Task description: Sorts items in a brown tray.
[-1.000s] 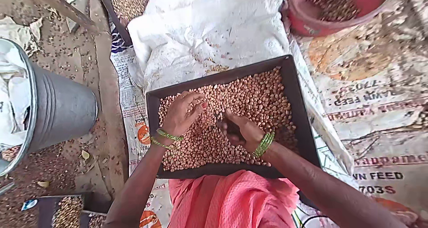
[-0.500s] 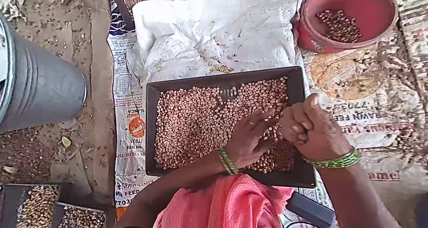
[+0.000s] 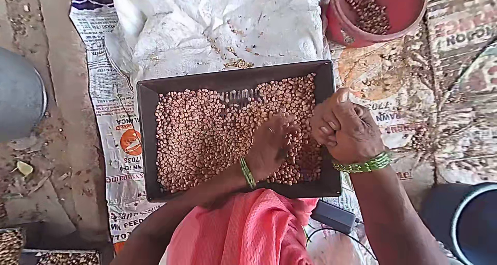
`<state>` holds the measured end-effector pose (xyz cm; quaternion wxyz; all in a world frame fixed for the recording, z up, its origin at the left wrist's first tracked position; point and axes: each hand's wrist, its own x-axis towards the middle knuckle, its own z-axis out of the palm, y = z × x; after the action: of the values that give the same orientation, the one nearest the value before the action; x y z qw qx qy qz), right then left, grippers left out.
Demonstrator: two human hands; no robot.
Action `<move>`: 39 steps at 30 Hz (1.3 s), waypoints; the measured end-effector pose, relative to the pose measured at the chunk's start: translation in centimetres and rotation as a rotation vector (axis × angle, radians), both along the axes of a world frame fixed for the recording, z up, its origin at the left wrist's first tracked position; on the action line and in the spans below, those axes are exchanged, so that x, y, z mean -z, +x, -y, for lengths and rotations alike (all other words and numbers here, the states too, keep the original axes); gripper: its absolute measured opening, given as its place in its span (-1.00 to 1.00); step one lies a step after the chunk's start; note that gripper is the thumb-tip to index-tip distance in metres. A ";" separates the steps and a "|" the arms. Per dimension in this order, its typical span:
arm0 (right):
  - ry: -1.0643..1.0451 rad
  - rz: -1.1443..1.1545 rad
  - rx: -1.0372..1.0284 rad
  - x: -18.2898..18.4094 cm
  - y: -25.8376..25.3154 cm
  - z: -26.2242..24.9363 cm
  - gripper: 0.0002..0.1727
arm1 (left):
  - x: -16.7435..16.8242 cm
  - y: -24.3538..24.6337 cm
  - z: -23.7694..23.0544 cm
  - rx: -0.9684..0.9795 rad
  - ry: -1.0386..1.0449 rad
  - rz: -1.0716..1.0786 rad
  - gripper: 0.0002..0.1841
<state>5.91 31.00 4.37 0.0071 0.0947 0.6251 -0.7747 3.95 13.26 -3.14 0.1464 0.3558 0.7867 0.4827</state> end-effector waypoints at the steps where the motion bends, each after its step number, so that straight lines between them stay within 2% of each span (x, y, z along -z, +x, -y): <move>1: 0.021 -0.006 -0.001 0.0 0.2 -0.4 -0.41 | -1.2 1.9 0.5 0.088 0.044 0.036 -0.56; 4: 0.092 -0.003 -0.007 0.5 0.6 -0.9 -0.43 | -4.2 3.2 4.2 0.383 0.081 0.117 -0.66; 6: 0.209 0.017 -0.021 1.2 0.5 -0.4 -0.46 | -4.9 1.8 7.3 0.456 0.016 0.159 -0.69; 8: 0.399 0.025 -0.074 1.9 0.0 0.6 -0.53 | -5.3 0.1 10.6 0.342 -0.184 0.076 -0.66; 10: 0.629 0.009 -0.208 2.4 -0.5 1.9 -0.59 | -4.8 -0.9 13.4 0.121 -0.397 -0.060 -0.64; 13: 0.991 0.003 -0.424 3.0 -1.4 5.1 -0.67 | -4.5 -1.4 16.2 -0.055 -0.583 -0.104 -0.59; 15: 1.291 -0.101 -0.521 4.7 -1.7 7.1 -0.71 | -4.7 -0.9 17.0 -0.080 -0.597 -0.016 -0.57; 17: 1.479 -0.184 -0.597 5.7 -2.1 8.3 -0.77 | -4.8 -0.5 17.6 -0.123 -0.570 0.049 -0.54; 20: 1.588 -0.326 -0.606 6.9 -2.2 9.1 -0.87 | -5.0 -1.1 18.8 -0.263 -0.489 0.027 -0.59; 24: 1.640 -0.441 -0.599 7.5 -1.6 9.5 -0.85 | -6.2 -2.7 19.3 -0.361 -0.464 -0.084 -0.64; 27: 1.603 -0.341 -0.634 6.9 -1.2 9.3 -0.88 | -6.0 -3.5 18.4 -0.307 -0.444 -0.132 -0.66; 32: 1.523 0.147 -0.902 4.1 -3.0 10.4 -0.75 | -4.5 -4.2 13.8 -0.167 -0.441 -0.123 -0.76; 34: 1.416 0.270 -0.891 3.6 -4.1 10.1 -0.72 | -3.0 -4.3 11.9 -0.102 -0.422 -0.167 -0.78; 36: 1.073 0.243 -0.724 3.2 -4.5 7.6 -0.69 | -1.2 -4.5 10.7 -0.045 -0.415 -0.246 -0.79; 38: 0.524 0.119 -0.503 3.0 -3.3 4.2 -0.79 | 0.1 -4.6 10.2 0.006 -0.446 -0.299 -0.79; 39: 0.207 0.137 -0.443 2.5 -2.8 2.8 -0.81 | 0.4 -4.7 9.9 0.019 -0.459 -0.311 -0.78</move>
<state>3.10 28.23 1.92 0.2093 0.0079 0.7046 -0.6780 -0.76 3.38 -3.51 0.1053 0.3907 0.8850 0.2303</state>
